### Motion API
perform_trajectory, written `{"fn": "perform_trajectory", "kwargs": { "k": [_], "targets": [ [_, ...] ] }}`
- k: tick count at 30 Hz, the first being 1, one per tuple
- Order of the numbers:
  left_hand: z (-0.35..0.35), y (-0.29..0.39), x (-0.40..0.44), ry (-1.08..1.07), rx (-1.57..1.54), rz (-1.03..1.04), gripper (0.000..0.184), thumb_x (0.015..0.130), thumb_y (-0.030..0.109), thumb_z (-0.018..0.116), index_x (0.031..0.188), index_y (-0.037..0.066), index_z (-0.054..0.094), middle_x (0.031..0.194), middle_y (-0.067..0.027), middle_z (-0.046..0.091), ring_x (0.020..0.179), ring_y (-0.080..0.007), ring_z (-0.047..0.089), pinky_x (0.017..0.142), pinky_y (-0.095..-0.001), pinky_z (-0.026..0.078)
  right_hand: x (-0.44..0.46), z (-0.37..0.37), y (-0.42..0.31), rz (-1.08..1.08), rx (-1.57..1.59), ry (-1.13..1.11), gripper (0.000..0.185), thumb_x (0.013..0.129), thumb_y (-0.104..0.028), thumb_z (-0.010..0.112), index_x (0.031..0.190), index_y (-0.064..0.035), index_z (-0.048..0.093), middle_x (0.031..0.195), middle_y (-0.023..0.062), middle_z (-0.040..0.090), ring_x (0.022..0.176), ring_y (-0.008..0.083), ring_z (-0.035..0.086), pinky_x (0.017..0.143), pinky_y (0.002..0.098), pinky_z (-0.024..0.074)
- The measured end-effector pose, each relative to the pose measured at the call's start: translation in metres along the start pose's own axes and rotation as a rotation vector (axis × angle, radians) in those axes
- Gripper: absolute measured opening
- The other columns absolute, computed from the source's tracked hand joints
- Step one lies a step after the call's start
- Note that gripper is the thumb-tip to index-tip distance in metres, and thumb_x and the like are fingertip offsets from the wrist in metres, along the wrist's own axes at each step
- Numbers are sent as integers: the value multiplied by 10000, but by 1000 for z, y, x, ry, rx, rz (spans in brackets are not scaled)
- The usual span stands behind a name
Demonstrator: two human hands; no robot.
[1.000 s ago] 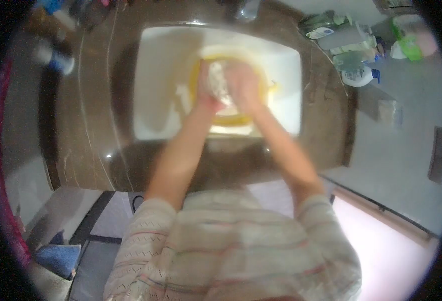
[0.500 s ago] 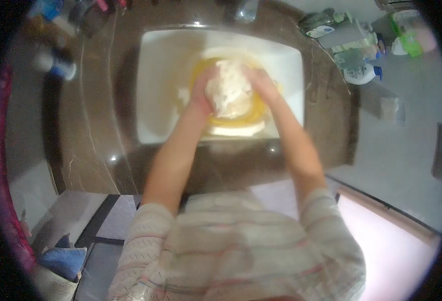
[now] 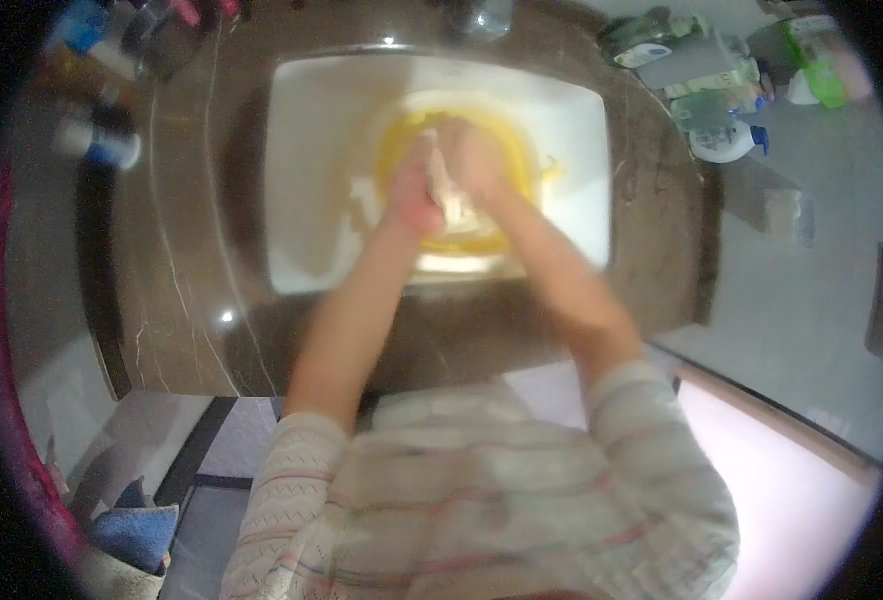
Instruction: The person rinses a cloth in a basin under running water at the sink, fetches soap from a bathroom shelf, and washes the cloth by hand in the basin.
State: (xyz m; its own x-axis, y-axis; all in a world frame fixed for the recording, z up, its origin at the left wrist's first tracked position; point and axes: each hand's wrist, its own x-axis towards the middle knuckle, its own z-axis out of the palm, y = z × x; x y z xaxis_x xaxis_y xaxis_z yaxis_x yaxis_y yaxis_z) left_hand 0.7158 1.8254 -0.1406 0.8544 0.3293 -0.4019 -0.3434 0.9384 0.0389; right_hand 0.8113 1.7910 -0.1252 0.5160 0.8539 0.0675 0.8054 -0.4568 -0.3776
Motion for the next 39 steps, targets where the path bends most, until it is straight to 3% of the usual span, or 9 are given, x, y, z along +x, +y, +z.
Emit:
{"fn": "perform_trajectory", "kwargs": {
  "k": [3, 14, 16, 19, 23, 25, 26, 30, 39],
  "targets": [
    [8, -3, -5, 51, 33, 22, 432, 869, 335, 309, 1173, 48, 417, 1133, -124, 485, 1032, -231, 464, 915, -358, 348, -17, -16, -19, -288, -50, 120, 190, 802, -143, 429, 742, -26, 567, 670, 148, 557, 476, 302, 530, 484, 383, 465],
    [14, 17, -18, 105, -30, -19, 331, 848, 268, 396, 1096, 62, 470, 1051, -107, 537, 973, -252, 512, 861, -387, 403, 27, 3, 31, -155, 153, 11, 312, 840, -311, 391, 874, -66, 581, 695, 177, 585, 596, 294, 581, 592, 391, 467],
    [16, 20, -21, 80, -22, 8, 324, 843, 253, 407, 1093, 57, 471, 1035, -107, 547, 967, -256, 518, 854, -396, 407, 28, -46, 12, 273, 706, -250, 334, 835, -305, 413, 1004, -63, 568, 758, 179, 605, 651, 283, 600, 627, 360, 476],
    [13, 20, -16, 65, -54, 25, 341, 850, 261, 382, 1107, 49, 456, 1080, -114, 522, 1017, -245, 489, 874, -395, 390, 1, -77, -38, 198, 334, -199, 320, 828, -230, 419, 1042, -24, 539, 768, 186, 609, 648, 263, 608, 615, 336, 483],
    [31, 16, -35, -96, 31, -47, 383, 876, 296, 281, 1133, 52, 427, 1162, -107, 465, 1079, -218, 432, 940, -377, 309, -42, 42, -30, -109, -436, 386, 224, 781, -173, 427, 913, -25, 531, 903, 162, 574, 720, 248, 597, 534, 367, 477],
    [-5, 14, -5, -12, -10, 57, 377, 880, 287, 270, 1129, 54, 432, 1160, -103, 469, 1063, -218, 443, 945, -375, 299, -16, 14, -24, -74, -95, -132, 184, 782, -184, 433, 824, -30, 525, 904, 157, 558, 701, 270, 585, 526, 398, 470],
    [-17, 10, 2, -108, -60, 36, 360, 882, 266, 271, 1123, 58, 438, 1159, -97, 472, 1052, -217, 449, 945, -366, 303, -14, 18, -13, -318, -101, 158, 168, 785, -176, 443, 748, -22, 499, 739, 158, 549, 573, 293, 555, 489, 392, 458],
    [-8, 6, -2, -89, -70, 0, 351, 875, 265, 290, 1114, 66, 450, 1127, -98, 495, 1047, -218, 455, 936, -357, 320, -18, -9, -26, -62, 6, 55, 180, 786, -175, 461, 791, -3, 515, 602, 164, 529, 518, 301, 544, 446, 363, 444],
    [6, 10, -9, 52, -14, -14, 375, 853, 277, 364, 1161, 72, 424, 1120, -107, 499, 1013, -261, 483, 909, -391, 356, 1, 1, 11, -47, 86, 97, 258, 810, -277, 434, 832, -71, 587, 660, 177, 570, 580, 325, 555, 548, 415, 452]
  ]
}}
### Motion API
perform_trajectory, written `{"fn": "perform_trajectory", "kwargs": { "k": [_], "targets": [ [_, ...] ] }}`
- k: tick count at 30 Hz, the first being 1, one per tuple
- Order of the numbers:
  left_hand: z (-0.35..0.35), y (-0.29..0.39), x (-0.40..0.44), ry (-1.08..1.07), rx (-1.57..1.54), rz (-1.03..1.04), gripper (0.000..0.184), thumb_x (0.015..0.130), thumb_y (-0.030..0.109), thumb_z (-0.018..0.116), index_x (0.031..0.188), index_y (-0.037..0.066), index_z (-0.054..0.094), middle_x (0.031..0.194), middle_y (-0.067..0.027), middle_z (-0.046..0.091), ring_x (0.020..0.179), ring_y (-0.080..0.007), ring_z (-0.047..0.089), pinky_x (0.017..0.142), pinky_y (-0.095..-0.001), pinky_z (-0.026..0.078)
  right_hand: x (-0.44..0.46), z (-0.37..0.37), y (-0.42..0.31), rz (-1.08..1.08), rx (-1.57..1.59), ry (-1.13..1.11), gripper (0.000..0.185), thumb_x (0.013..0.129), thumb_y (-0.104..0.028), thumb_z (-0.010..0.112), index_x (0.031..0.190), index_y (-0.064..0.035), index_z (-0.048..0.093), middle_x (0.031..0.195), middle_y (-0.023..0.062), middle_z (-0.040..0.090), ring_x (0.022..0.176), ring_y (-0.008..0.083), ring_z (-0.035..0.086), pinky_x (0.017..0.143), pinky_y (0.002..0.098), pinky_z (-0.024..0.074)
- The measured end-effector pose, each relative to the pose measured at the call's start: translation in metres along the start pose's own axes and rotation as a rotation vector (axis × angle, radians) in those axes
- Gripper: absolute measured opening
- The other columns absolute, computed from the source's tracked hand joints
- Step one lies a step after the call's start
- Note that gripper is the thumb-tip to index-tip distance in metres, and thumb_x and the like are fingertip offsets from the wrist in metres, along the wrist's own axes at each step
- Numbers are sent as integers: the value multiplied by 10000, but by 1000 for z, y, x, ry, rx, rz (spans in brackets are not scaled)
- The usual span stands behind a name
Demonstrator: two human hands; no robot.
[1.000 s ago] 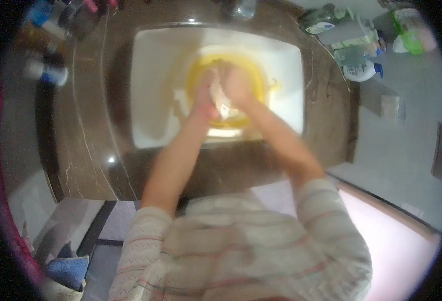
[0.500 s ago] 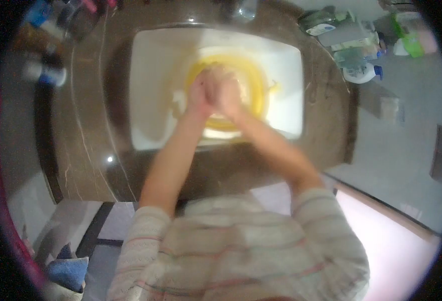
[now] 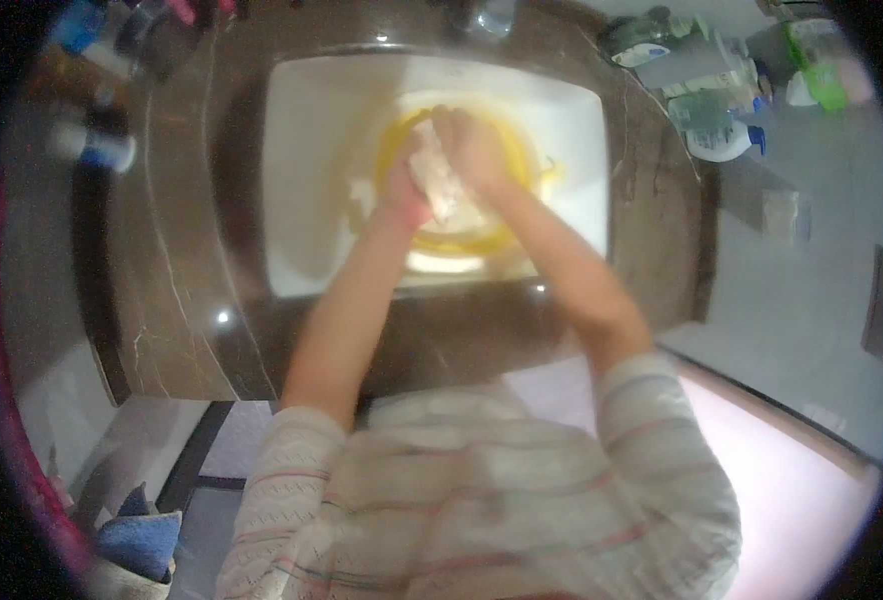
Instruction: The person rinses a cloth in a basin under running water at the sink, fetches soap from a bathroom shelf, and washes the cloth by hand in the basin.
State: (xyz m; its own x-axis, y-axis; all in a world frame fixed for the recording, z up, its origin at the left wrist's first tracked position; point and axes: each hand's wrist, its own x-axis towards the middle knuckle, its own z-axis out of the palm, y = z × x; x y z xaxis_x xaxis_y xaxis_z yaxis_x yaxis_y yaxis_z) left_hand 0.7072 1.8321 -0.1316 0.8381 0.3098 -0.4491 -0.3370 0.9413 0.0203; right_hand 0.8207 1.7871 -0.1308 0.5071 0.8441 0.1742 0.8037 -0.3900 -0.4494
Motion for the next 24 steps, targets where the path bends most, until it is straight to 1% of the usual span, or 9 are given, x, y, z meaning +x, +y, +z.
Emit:
{"fn": "perform_trajectory", "kwargs": {
  "k": [2, 3, 4, 6, 9, 17, 19, 22, 24],
  "targets": [
    [4, 2, -3, -54, -29, -38, 383, 853, 284, 360, 1159, 64, 423, 1132, -111, 492, 1035, -268, 468, 911, -399, 353, 17, -11, 20, -86, 93, -16, 260, 808, -283, 434, 831, -79, 593, 671, 182, 574, 636, 318, 566, 609, 422, 450],
    [5, 3, -5, -81, -40, -56, 387, 853, 288, 359, 1159, 59, 422, 1138, -113, 488, 1046, -272, 461, 912, -403, 352, 22, -37, 1, 352, 221, -110, 272, 806, -296, 438, 786, -64, 579, 716, 177, 580, 706, 322, 561, 674, 426, 430],
    [6, 4, -6, -111, -54, -74, 391, 853, 291, 357, 1158, 55, 422, 1144, -115, 484, 1057, -275, 453, 913, -408, 350, 21, -36, 19, 38, -7, 59, 248, 798, -271, 455, 797, -60, 583, 742, 152, 582, 708, 320, 554, 665, 412, 435],
    [5, 11, -10, -99, -71, -37, 393, 853, 295, 350, 1151, 49, 426, 1134, -122, 489, 1044, -275, 461, 910, -403, 354, 4, -66, -26, -71, -204, 41, 207, 777, -250, 493, 771, -64, 582, 771, 132, 572, 716, 302, 546, 653, 405, 439],
    [-2, 10, -6, -101, -66, -30, 391, 854, 299, 341, 1137, 45, 435, 1110, -126, 500, 1021, -270, 475, 905, -393, 360, -38, -44, -47, -148, 34, -57, 173, 739, -246, 536, 750, -73, 546, 764, 108, 551, 691, 264, 540, 612, 389, 447],
    [-1, 7, -5, -2, 13, 45, 407, 798, 315, 458, 1100, 43, 462, 1085, -99, 509, 986, -245, 490, 883, -360, 380, -47, -39, -57, -16, 128, -319, 238, 764, -273, 521, 733, -37, 511, 726, 148, 557, 690, 313, 554, 596, 400, 448],
    [-5, 8, -2, 23, 6, 45, 388, 836, 323, 388, 1092, 44, 468, 1081, -119, 514, 988, -261, 494, 886, -373, 378, -43, -37, -51, 51, 220, -463, 233, 772, -268, 511, 752, -36, 516, 702, 160, 563, 673, 324, 555, 596, 407, 445],
    [-6, 8, 0, -29, -11, 65, 394, 854, 327, 348, 1099, 44, 470, 1084, -134, 514, 997, -271, 493, 888, -378, 377, -33, -35, -42, -140, 198, -411, 232, 787, -250, 490, 781, -20, 517, 664, 179, 562, 658, 333, 558, 606, 409, 444],
    [-6, 7, 1, -70, -41, 64, 401, 855, 326, 340, 1108, 42, 469, 1088, -138, 513, 1005, -274, 489, 892, -378, 373, -27, -24, -27, -53, 64, -351, 221, 795, -229, 472, 785, -12, 515, 658, 179, 561, 618, 320, 561, 571, 405, 451]
  ]
}}
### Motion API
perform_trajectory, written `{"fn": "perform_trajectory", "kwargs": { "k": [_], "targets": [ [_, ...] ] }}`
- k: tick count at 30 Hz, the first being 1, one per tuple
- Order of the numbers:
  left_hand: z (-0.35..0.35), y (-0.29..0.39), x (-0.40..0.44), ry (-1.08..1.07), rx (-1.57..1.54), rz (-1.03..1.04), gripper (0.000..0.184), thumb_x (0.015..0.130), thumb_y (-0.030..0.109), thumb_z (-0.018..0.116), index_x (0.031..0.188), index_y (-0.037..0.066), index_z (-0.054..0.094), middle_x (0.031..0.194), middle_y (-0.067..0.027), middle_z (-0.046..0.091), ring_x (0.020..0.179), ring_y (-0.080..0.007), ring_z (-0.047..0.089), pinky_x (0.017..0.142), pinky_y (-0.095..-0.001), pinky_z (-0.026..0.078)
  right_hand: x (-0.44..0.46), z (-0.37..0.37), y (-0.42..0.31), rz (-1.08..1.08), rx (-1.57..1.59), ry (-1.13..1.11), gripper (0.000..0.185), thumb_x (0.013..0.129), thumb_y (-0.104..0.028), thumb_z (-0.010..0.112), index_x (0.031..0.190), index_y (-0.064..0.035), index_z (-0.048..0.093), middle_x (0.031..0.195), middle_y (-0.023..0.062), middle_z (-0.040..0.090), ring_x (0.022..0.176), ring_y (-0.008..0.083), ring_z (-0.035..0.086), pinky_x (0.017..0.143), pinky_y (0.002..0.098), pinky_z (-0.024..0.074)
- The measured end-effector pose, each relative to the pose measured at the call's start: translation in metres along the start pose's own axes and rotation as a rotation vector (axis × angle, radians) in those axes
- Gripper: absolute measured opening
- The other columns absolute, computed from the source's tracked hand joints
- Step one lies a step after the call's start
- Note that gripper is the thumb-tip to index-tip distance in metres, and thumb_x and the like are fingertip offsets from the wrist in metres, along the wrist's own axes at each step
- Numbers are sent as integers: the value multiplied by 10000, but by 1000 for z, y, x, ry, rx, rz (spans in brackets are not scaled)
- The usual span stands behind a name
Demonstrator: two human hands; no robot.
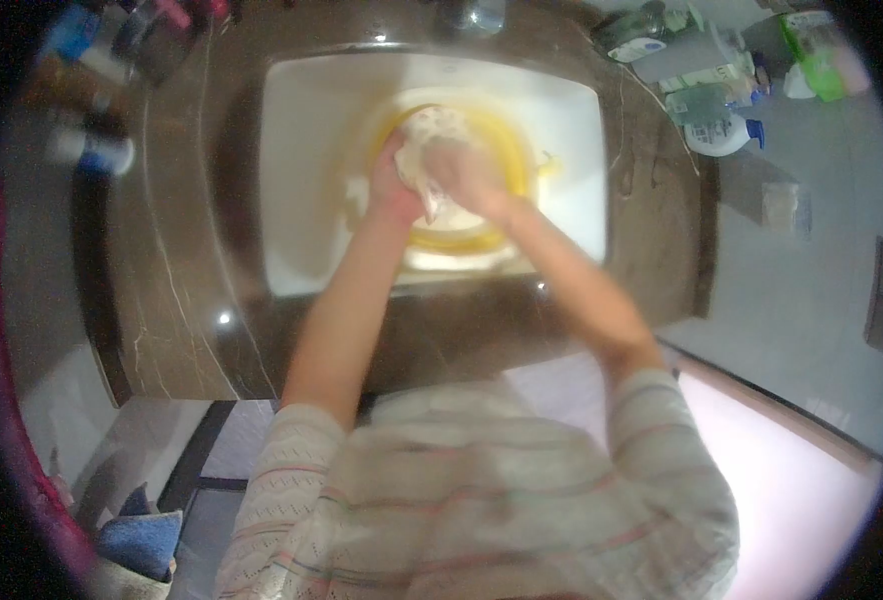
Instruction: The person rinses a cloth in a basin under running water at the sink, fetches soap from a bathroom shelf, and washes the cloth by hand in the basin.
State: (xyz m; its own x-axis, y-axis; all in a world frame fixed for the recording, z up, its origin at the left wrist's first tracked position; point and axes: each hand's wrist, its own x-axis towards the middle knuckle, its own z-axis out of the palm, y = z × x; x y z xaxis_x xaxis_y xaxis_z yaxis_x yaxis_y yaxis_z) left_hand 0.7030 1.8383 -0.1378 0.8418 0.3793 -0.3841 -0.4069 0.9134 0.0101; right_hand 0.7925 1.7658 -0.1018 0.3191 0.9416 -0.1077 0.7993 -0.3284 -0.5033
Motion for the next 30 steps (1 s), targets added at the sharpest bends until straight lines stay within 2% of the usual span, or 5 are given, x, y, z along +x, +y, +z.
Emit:
{"fn": "perform_trajectory", "kwargs": {
  "k": [12, 16, 19, 26, 30],
  "targets": [
    [7, -12, 0, 44, -23, -107, 407, 843, 295, 372, 1142, 25, 434, 1121, -143, 494, 1037, -280, 462, 944, -377, 315, 14, 4, 12, 215, -180, 136, 155, 756, -166, 423, 757, -49, 524, 598, 155, 560, 520, 282, 557, 471, 373, 456],
    [-1, 4, -8, -147, 9, -143, 475, 852, 381, 318, 1152, 28, 427, 1133, -134, 487, 1059, -263, 446, 954, -373, 303, -15, 35, -11, -233, -229, 244, 130, 764, -149, 440, 754, -68, 541, 669, 142, 577, 536, 259, 559, 487, 363, 464],
    [-23, -17, 13, -152, 64, -98, 554, 846, 456, 266, 1169, 29, 413, 1154, -139, 471, 1065, -270, 443, 950, -379, 301, 13, 6, 23, 172, -195, 176, 111, 767, -120, 454, 724, -55, 533, 580, 127, 555, 498, 223, 559, 426, 332, 455],
    [10, -3, -11, -31, 100, -90, 575, 827, 503, 302, 1173, 59, 418, 1158, -117, 471, 1058, -265, 450, 924, -390, 327, -6, 32, 3, -236, -310, 318, 192, 823, -170, 412, 750, -45, 538, 572, 109, 555, 440, 194, 534, 382, 300, 437],
    [9, -11, -8, -7, 102, -120, 610, 800, 541, 348, 1172, 62, 421, 1152, -133, 471, 1049, -271, 453, 925, -395, 327, 11, 14, 18, 125, -277, 137, 160, 802, -157, 453, 837, -51, 567, 530, 92, 506, 364, 126, 447, 284, 241, 355]
  ]
}}
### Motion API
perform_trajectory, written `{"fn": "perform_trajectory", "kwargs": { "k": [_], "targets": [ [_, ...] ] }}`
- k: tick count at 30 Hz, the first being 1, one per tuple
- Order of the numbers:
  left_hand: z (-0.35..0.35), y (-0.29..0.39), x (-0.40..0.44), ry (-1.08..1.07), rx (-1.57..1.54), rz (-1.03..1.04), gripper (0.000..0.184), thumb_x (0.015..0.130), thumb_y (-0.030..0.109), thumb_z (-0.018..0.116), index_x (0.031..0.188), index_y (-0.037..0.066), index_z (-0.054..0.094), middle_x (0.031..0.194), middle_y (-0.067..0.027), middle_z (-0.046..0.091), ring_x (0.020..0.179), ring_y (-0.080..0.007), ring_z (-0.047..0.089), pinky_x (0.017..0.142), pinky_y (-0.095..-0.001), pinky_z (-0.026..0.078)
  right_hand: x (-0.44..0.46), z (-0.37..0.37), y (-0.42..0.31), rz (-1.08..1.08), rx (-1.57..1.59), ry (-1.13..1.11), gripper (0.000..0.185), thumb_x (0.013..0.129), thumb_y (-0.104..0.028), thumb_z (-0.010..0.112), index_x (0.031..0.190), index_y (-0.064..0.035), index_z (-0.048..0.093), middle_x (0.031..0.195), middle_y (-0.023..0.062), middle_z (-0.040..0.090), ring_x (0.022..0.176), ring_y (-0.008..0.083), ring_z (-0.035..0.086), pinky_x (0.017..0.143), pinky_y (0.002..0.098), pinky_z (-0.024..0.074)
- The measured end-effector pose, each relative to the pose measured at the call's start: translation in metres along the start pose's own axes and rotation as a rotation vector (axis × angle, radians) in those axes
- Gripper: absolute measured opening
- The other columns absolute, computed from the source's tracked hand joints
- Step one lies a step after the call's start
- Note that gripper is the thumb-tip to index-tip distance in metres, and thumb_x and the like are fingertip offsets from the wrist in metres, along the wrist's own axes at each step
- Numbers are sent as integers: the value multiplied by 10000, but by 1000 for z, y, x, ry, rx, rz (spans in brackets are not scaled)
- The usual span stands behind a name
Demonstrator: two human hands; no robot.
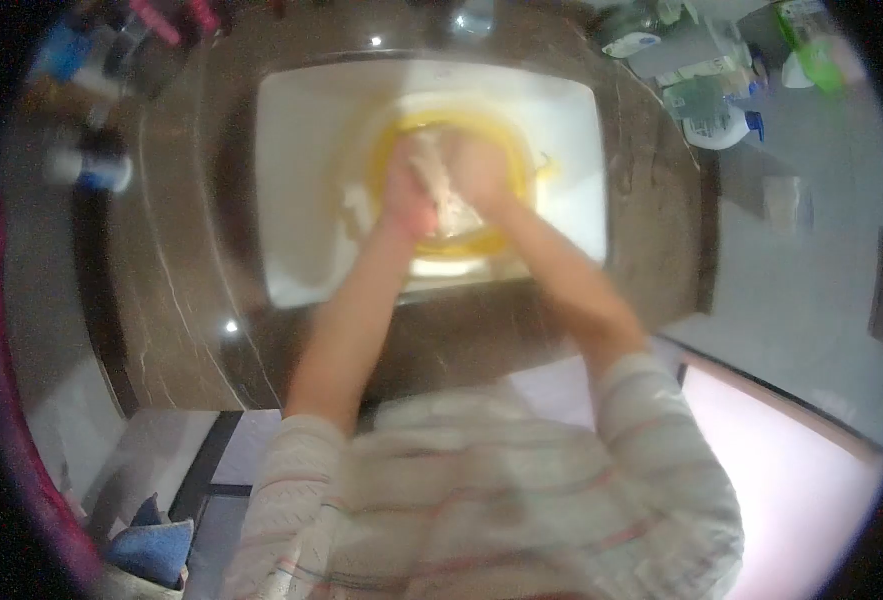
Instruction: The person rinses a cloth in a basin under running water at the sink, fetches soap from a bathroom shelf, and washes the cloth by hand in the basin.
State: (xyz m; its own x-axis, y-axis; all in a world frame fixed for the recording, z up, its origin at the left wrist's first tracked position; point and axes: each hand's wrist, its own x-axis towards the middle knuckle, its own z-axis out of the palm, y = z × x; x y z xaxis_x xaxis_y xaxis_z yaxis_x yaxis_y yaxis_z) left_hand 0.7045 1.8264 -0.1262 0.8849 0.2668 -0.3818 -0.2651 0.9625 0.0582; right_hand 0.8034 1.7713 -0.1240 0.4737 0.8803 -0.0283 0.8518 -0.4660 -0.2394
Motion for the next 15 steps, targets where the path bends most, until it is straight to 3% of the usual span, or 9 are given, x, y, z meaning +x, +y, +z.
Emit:
{"fn": "perform_trajectory", "kwargs": {
  "k": [2, 3, 5, 8, 9, 10, 12, 15],
  "targets": [
    [5, 11, -5, 125, 67, 33, 613, 795, 544, 364, 1172, 64, 421, 1151, -135, 470, 1054, -261, 450, 932, -390, 318, -24, 3, -22, -282, 16, 268, 146, 777, -112, 488, 883, -42, 560, 533, 89, 505, 388, 140, 475, 300, 248, 376],
    [-6, 16, -2, 21, 13, -45, 644, 780, 574, 365, 1171, 65, 424, 1145, -139, 473, 1052, -258, 451, 927, -390, 324, -30, -2, -33, -273, -18, 204, 145, 770, -103, 498, 885, -37, 555, 544, 92, 512, 403, 151, 490, 314, 251, 389],
    [-20, 7, 10, 58, -16, -25, 665, 775, 593, 344, 1171, 64, 425, 1136, -139, 480, 1036, -266, 463, 915, -389, 339, -23, 14, -14, -231, -68, 194, 191, 743, -90, 510, 917, -17, 537, 584, 110, 537, 461, 215, 534, 376, 291, 436],
    [-12, -3, 12, 65, 33, 52, 678, 773, 603, 333, 1167, 59, 429, 1123, -135, 490, 1023, -266, 474, 904, -382, 352, 4, 12, 17, 94, 4, 18, 153, 720, -82, 509, 856, -29, 553, 621, 126, 550, 492, 256, 547, 422, 332, 454],
    [-6, -3, 7, 66, 64, 84, 680, 773, 604, 332, 1165, 57, 431, 1119, -133, 494, 1021, -264, 476, 902, -379, 355, -5, -9, -1, 47, 30, -79, 117, 739, -121, 480, 779, -44, 558, 635, 139, 565, 523, 283, 558, 476, 371, 464],
    [1, 1, 6, 62, 61, 59, 664, 779, 592, 336, 1161, 58, 433, 1115, -128, 496, 1019, -258, 477, 901, -376, 357, -15, -2, -13, -143, 88, 230, 140, 754, -149, 467, 715, -50, 557, 634, 150, 565, 540, 280, 561, 513, 369, 468],
    [10, 13, -7, 56, 45, 5, 631, 792, 569, 342, 1152, 60, 438, 1106, -119, 500, 1015, -245, 478, 898, -371, 361, -37, 0, -38, -88, 170, 82, 177, 785, -162, 453, 751, -40, 577, 657, 164, 574, 582, 279, 569, 542, 374, 466],
    [-7, 3, 8, -17, 89, 32, 589, 794, 533, 390, 1143, 62, 438, 1121, -104, 494, 1010, -236, 483, 890, -363, 373, -11, 1, -7, 169, 219, 56, 208, 813, -186, 459, 781, -28, 590, 648, 154, 572, 606, 246, 569, 582, 358, 465]
  ]
}}
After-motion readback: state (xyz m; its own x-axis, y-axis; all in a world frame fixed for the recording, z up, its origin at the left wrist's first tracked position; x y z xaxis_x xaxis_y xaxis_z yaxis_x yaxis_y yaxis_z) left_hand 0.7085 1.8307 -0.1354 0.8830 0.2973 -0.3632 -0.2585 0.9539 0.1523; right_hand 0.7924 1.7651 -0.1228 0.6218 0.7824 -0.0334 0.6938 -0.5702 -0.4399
